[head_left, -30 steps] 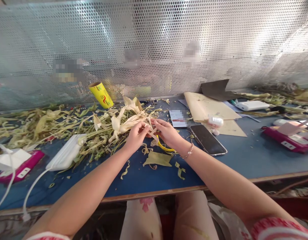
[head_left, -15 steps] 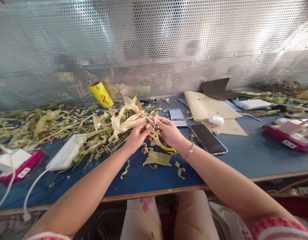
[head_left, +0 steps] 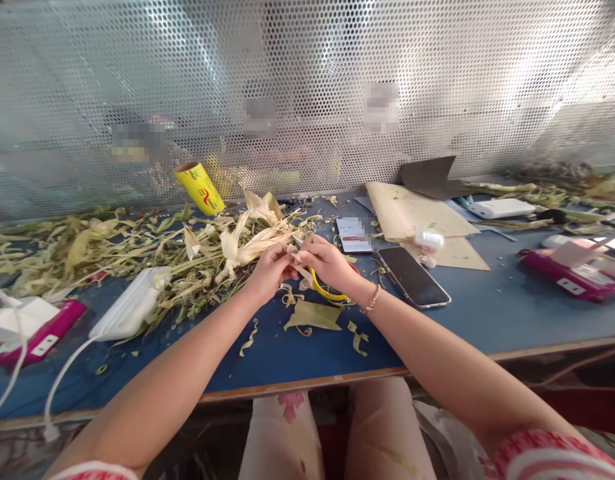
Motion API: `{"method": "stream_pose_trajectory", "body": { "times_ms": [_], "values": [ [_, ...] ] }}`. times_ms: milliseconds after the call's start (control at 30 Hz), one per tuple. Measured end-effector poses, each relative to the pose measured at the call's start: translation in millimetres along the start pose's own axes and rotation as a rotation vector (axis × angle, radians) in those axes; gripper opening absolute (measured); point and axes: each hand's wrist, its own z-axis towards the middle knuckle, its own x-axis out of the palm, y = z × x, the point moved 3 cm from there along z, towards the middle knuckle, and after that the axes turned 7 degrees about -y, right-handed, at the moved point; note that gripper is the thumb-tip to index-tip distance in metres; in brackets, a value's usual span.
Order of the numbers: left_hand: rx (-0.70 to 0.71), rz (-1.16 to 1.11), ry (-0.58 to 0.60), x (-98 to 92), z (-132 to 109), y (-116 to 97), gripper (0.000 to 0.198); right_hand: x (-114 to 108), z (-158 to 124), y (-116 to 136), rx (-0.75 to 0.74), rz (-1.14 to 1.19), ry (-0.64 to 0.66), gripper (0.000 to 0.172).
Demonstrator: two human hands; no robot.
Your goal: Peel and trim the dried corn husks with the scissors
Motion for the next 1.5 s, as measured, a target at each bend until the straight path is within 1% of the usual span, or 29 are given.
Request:
{"method": "stream_pose_trajectory", "body": {
  "times_ms": [67, 167, 367, 533, 733, 900, 1167, 1367, 1500],
  "values": [
    [-0.022, -0.014, 0.010, 0.8, 0, 0, 0.028, 1, 0, 0, -0.032, -0.004, 0.019, 0.040],
    [-0.027, -0.034, 0.022, 1.8, -1, -1, 0.026, 1, 0, -1, -0.033, -0.003, 0.005, 0.040],
    [-0.042, -0.047, -0.006, 0.7, -1, 0, 0.025, 2, 0, -6, 0.058, -0.053, -0.026, 0.036],
    [-0.044, -0.049, 0.008, 0.6, 0, 2, 0.024, 1, 0, -10, 0.115, -0.138, -0.068, 0.030],
    [-0.061, -0.056, 0.006, -0.6, 1, 3, 0.023, -2, -1, -4, 0.040, -0.219, -0.070, 0.028],
    [-0.038, -0.114, 0.032, -1.0, 0, 1, 0.014, -3, 1, -5, 0.033, -0.225, -0.093, 0.027],
    [-0.031, -0.142, -0.041, -2.0, 2, 3, 0.019, -4, 2, -8, 0.055, -0.161, -0.129, 0.025],
    [0.030, -0.104, -0.052, -0.7, 0, 0, 0.024, -4, -2, -9, 0.040, -0.189, -0.171, 0.025],
    [0.035, -0.074, -0.083, 0.9, -1, -1, 0.026, -2, -2, -7, 0.043, -0.187, -0.154, 0.024]
  ]
}}
